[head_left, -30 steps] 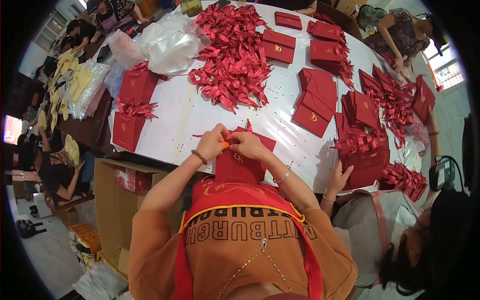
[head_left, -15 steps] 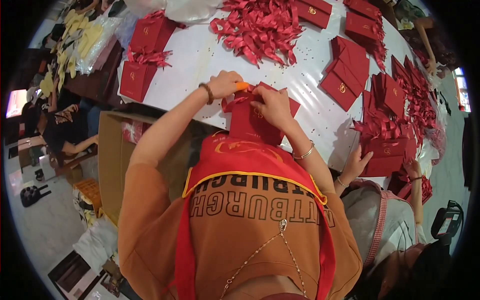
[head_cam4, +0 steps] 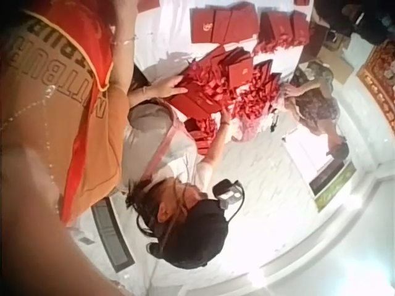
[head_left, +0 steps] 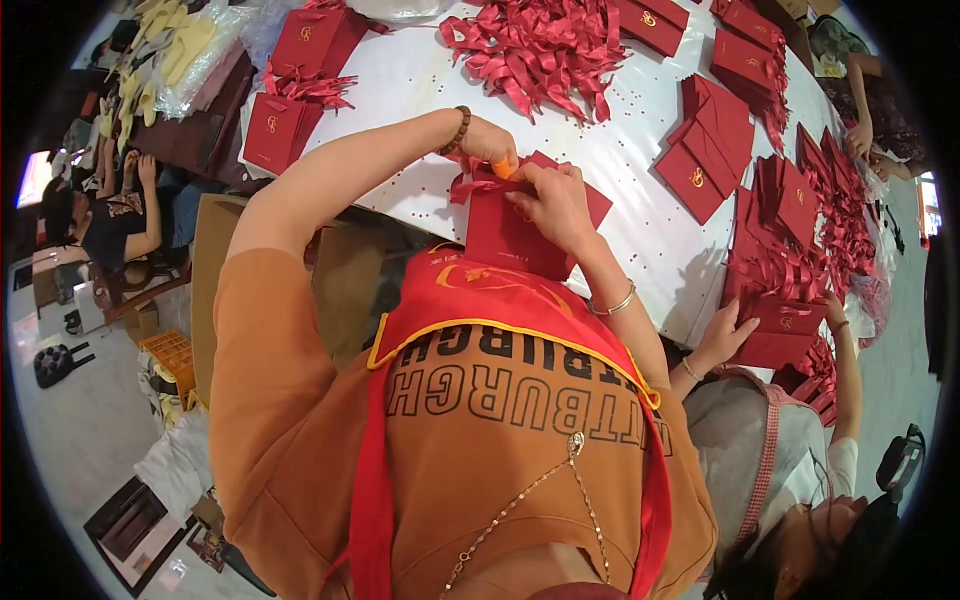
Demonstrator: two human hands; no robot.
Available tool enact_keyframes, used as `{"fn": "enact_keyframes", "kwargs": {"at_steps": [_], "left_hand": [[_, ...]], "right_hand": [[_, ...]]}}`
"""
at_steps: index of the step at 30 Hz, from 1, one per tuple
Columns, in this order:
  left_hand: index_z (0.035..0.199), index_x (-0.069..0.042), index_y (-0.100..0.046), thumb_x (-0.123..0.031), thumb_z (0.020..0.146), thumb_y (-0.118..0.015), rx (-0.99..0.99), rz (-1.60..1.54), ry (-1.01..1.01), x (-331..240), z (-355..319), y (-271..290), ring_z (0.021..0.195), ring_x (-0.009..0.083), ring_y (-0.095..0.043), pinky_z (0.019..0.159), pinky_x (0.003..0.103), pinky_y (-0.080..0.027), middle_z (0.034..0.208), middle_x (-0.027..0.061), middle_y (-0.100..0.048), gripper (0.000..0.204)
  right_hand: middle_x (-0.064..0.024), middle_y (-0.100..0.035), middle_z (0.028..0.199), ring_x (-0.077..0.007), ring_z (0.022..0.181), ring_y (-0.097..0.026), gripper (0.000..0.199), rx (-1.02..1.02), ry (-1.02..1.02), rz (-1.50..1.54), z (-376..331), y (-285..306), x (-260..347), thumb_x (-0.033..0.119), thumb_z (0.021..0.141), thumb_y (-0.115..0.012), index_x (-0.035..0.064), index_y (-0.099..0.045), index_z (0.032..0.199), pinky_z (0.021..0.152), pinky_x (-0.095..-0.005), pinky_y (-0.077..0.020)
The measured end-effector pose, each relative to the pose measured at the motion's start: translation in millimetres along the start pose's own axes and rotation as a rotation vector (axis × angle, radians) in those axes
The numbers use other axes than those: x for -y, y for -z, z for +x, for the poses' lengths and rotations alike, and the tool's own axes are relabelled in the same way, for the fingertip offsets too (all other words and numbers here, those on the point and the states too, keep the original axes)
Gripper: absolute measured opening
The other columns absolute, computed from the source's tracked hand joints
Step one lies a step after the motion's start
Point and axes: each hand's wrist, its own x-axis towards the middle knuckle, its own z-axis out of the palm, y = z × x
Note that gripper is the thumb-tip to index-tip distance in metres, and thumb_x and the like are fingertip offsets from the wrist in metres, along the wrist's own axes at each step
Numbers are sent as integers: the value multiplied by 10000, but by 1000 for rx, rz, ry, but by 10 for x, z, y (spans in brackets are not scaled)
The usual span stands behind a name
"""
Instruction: Assembling small red gift boxes and attaching red ribbons.
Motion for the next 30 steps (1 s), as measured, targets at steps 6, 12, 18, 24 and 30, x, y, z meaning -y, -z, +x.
{"fn": "enact_keyframes", "kwargs": {"at_steps": [6,12,18,24,30], "left_hand": [[789,-45,-633,-108,729,-551,-307,-273,-148,354,343,-23,608,88,-479,541,234,-389,731,-5,-570,120],[958,-55,-627,-196,758,-583,-1167,62,-371,602,385,203,786,263,-604,699,350,-462,872,164,-626,249],[867,-25,-601,-398,854,-450,-1144,353,196,994,-82,22,751,363,-586,676,415,-453,789,203,-609,403],[1000,-101,-516,-306,837,-491,-1198,161,21,1020,40,-489,774,341,-597,669,427,-455,811,172,-625,264],[878,-67,-549,-184,781,-575,-1077,276,-65,1097,118,-706,642,268,-601,582,345,-460,710,126,-622,154]], "right_hand": [[-74,-594,651,-240,661,-544,154,52,-48,94,15,47,-35,198,752,-628,112,-600,877,739,-352,-311],[-96,-625,718,-257,691,-587,183,22,-87,37,64,-50,-87,206,738,-641,105,-611,888,685,-371,-394],[-99,-655,841,-239,776,-631,310,-139,-202,91,-15,-300,-486,237,742,-647,138,-592,1031,692,-336,-475],[-113,-641,963,-218,907,-615,340,21,-376,162,3,-209,-433,234,771,-637,104,-581,1081,784,-307,-472],[-112,-650,892,-234,831,-627,345,-102,-291,320,-52,-256,-597,248,754,-646,132,-590,1074,734,-326,-479]]}}
